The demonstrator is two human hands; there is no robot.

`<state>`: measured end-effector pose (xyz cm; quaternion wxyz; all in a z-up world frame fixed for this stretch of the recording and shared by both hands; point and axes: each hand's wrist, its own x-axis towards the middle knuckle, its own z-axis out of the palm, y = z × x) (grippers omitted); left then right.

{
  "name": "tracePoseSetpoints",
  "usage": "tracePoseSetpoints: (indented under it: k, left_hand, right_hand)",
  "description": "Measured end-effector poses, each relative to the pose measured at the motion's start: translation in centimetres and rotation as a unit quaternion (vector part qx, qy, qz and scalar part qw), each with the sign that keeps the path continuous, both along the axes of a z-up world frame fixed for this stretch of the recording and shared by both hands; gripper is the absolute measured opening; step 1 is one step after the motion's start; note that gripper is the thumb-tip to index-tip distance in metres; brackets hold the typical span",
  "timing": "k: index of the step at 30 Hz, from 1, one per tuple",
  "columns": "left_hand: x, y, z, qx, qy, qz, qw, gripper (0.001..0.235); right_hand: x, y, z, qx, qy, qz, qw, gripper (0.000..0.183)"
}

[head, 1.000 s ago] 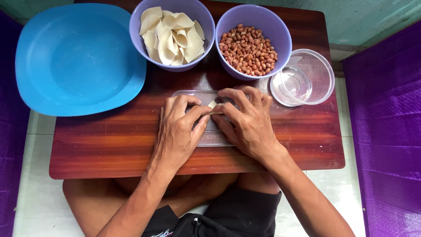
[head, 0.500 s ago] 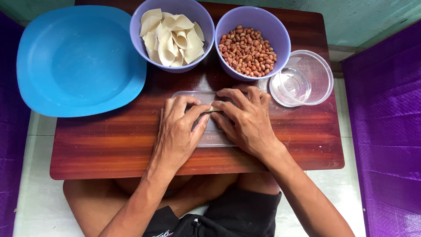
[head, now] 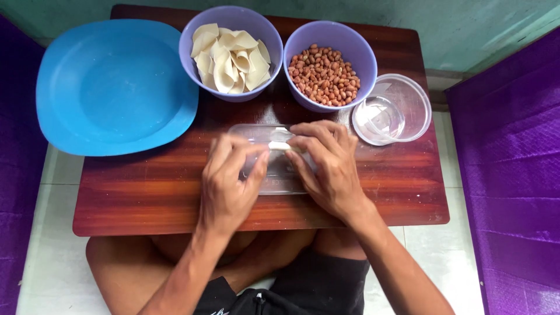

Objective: The person sits on the floor and wraps peanuts in thin, square sheets. They place a peanut on a sheet, fold it into a triangular shape, and then roll it into a cylindrical form. The finished rolls are placed on a blue plate.

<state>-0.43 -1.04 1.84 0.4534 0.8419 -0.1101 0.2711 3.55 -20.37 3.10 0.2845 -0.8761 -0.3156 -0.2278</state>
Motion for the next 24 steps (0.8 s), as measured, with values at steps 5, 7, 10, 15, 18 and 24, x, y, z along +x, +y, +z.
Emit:
tracePoseSetpoints:
  k: [5, 7, 10, 15, 18, 24]
  left_hand:
    - [-3.7, -2.4, 2.5, -0.096, 0.104, 0.031, 0.989, 0.022]
    - [-4.1, -3.3, 2.6, -0.135, 0.157, 0.018, 0.978, 0.026]
    - [-3.8, -4.4, 1.9, -0.209, 0.184, 0.009, 0.96, 0.031]
    - [-3.5, -5.5, 1.1, -0.393, 0.166, -0.03, 0.904, 0.019]
    - [-3.2, -5.8, 0.9, -0.427, 0.204, -0.011, 0.881, 0.02]
    - [-2.7, -5.2, 0.2, -0.446, 0.227, -0.007, 0.866, 0.019]
  right_hand:
    - [-1.9, 0.9, 0.8, 0.017, -0.044, -0.022, 0.999, 0.009]
    - [-2.7, 1.3, 1.2, 0.006, -0.066, -0.025, 0.997, 0.01]
    - [-3.4, 1.9, 1.2, 0.004, -0.096, -0.057, 0.994, 0.008]
    - [-3.4, 1.7, -0.6, 0.048, -0.135, -0.069, 0.987, 0.013]
    - [-3.8, 1.8, -0.4, 0.069, -0.119, -0.055, 0.989, 0.017]
    - [-4.3, 1.1, -0.3, 0.195, 0.023, -0.006, 0.981, 0.018]
